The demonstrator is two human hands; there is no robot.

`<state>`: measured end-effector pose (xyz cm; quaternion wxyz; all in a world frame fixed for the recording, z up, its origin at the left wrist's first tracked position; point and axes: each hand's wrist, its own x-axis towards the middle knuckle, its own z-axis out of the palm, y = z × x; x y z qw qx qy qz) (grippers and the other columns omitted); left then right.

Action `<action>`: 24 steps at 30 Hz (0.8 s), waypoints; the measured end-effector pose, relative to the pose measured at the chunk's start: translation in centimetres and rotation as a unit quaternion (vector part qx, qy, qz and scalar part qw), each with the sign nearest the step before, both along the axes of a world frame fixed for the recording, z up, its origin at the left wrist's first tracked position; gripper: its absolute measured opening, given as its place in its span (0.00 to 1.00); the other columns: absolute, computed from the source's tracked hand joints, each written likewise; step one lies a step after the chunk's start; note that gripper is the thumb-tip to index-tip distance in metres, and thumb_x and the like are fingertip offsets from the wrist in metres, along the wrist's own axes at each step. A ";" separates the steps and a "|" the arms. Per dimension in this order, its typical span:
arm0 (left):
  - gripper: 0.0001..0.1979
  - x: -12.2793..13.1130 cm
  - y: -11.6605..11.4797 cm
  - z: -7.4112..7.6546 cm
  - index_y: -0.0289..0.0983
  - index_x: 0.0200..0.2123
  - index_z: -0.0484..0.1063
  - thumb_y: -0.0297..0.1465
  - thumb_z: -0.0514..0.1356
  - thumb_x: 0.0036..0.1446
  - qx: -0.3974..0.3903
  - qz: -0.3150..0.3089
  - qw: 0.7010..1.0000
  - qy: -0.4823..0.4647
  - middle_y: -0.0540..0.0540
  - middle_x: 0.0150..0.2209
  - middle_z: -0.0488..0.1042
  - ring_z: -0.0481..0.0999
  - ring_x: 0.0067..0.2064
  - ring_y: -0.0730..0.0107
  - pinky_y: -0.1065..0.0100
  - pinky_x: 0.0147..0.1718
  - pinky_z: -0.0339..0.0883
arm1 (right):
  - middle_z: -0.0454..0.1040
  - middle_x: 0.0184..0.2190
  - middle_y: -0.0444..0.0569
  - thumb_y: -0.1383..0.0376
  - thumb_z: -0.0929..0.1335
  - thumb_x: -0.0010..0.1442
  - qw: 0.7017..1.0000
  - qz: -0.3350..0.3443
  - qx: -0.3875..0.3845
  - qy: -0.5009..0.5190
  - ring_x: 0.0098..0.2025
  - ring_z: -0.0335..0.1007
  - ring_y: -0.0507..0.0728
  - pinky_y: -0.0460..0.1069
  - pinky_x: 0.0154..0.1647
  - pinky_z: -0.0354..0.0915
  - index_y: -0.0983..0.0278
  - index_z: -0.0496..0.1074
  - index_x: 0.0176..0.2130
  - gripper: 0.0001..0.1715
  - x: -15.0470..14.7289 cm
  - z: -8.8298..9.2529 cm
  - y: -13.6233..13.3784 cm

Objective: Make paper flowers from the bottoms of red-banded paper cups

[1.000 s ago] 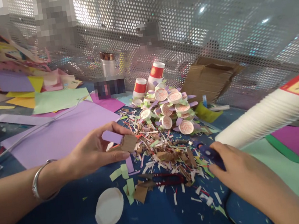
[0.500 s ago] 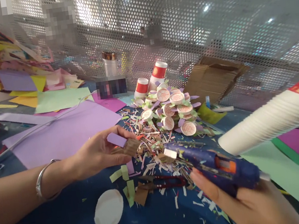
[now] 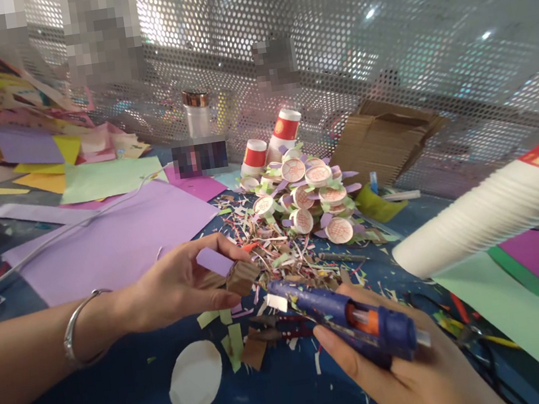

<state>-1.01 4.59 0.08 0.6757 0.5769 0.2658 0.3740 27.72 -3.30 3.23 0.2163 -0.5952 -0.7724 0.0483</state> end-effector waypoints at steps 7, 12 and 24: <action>0.21 0.0 0.1 0.0 0.36 0.47 0.70 0.26 0.72 0.50 0.034 0.004 0.999 0.041 0.50 0.36 0.74 0.75 0.39 0.70 0.65 0.41 0.66 | 0.82 0.53 0.50 0.52 0.69 0.61 0.999 -0.016 0.024 -0.027 0.56 0.78 0.72 0.64 0.55 0.75 0.53 0.82 0.50 0.20 1.0 -1.8 -0.2; 0.21 0.0 0.1 -0.2 0.36 0.47 0.70 0.27 0.72 0.51 0.040 0.004 0.998 0.047 0.49 0.37 0.75 0.75 0.42 0.68 0.63 0.43 0.67 | 0.82 0.52 0.50 0.52 0.70 0.60 1.000 -0.017 0.023 -0.011 0.53 0.80 0.70 0.61 0.53 0.77 0.54 0.81 0.51 0.22 0.9 -1.9 -0.2; 0.21 -0.1 0.1 -0.2 0.37 0.47 0.71 0.26 0.71 0.50 0.061 0.007 0.996 0.063 0.49 0.37 0.75 0.76 0.42 0.67 0.63 0.44 0.68 | 0.84 0.48 0.48 0.51 0.71 0.60 1.000 -0.013 0.000 0.022 0.50 0.82 0.70 0.60 0.50 0.80 0.52 0.80 0.51 0.21 0.6 -1.6 0.1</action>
